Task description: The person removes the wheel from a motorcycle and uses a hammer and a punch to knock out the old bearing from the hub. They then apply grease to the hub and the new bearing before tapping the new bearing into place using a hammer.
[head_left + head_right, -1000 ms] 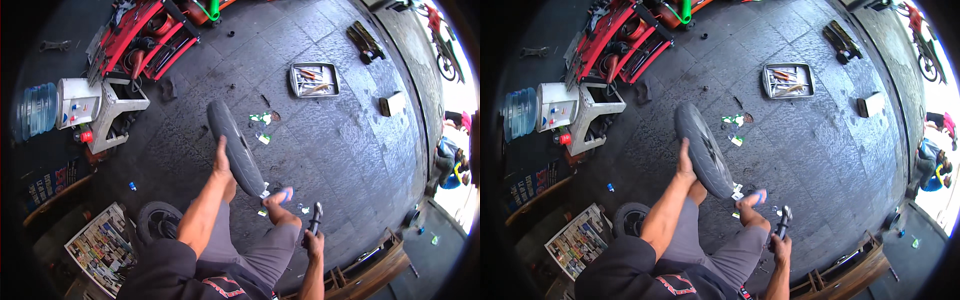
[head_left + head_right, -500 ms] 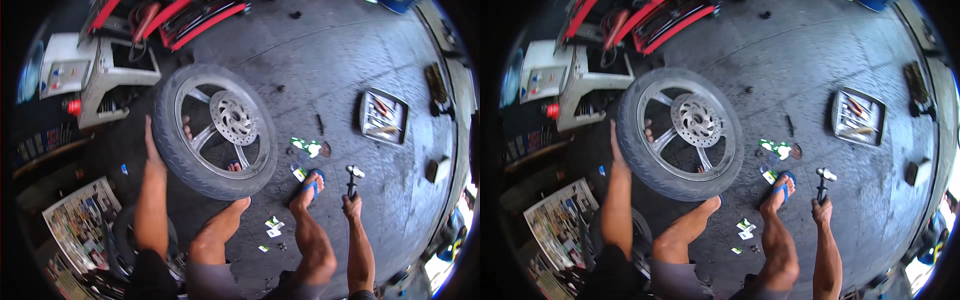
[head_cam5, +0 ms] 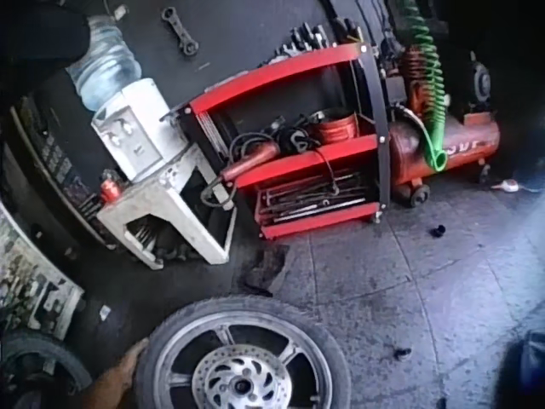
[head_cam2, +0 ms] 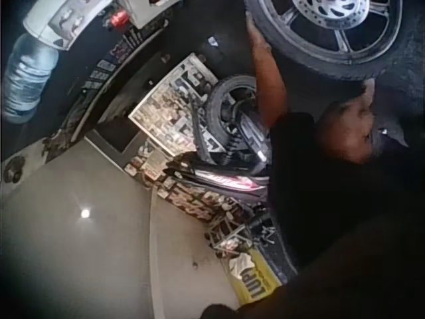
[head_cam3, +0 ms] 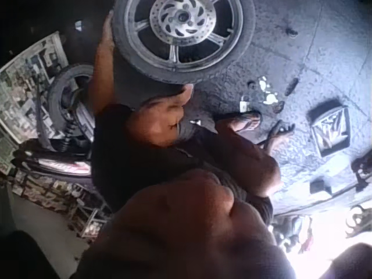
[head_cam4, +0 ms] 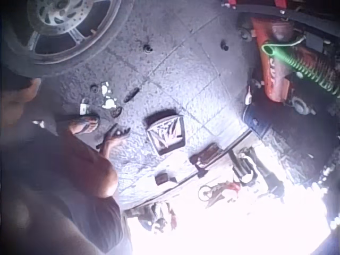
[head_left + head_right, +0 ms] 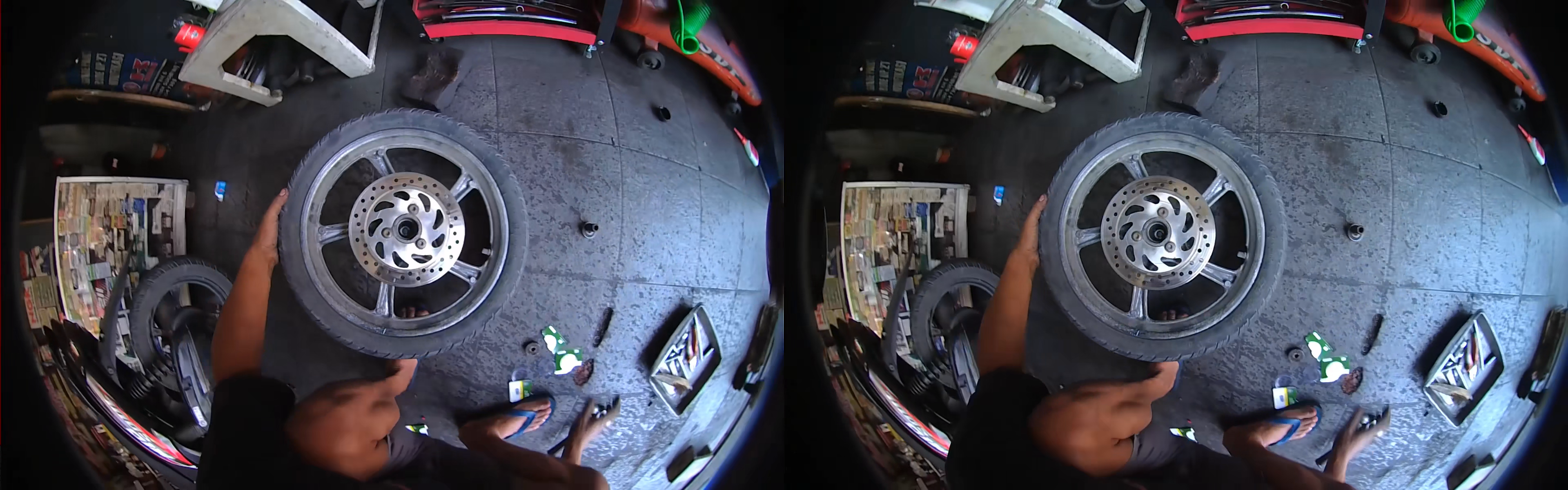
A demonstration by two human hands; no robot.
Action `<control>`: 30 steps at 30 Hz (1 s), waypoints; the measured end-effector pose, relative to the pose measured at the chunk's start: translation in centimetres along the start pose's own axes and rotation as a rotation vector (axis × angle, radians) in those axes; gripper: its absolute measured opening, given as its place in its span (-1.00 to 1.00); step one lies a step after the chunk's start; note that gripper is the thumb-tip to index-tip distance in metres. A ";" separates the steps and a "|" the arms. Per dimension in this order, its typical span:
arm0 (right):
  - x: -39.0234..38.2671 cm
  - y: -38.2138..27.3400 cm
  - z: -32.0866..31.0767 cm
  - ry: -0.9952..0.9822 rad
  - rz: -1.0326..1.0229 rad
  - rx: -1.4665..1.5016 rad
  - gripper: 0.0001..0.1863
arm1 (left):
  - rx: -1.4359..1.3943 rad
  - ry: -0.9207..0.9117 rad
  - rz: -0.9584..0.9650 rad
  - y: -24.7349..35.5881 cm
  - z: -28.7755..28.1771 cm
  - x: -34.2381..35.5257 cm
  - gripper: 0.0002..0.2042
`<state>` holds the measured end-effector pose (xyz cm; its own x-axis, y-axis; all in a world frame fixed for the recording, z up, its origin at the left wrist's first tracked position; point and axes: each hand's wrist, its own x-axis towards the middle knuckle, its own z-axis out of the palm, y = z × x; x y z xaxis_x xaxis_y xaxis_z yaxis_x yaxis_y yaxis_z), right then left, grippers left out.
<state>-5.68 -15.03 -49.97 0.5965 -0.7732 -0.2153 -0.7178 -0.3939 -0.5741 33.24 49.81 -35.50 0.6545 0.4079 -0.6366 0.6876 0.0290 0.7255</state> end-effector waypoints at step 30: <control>18.7 -14.0 -0.3 -0.477 -0.546 -0.270 -0.67 | 0.643 -0.244 -0.089 -12.5 26.9 -4.5 -0.23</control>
<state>15.47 -24.14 -45.74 0.9372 -0.1607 -0.3095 -0.3036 -0.8127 -0.4973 30.18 23.06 -48.76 0.5874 0.2097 -0.7816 0.7422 -0.5247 0.4170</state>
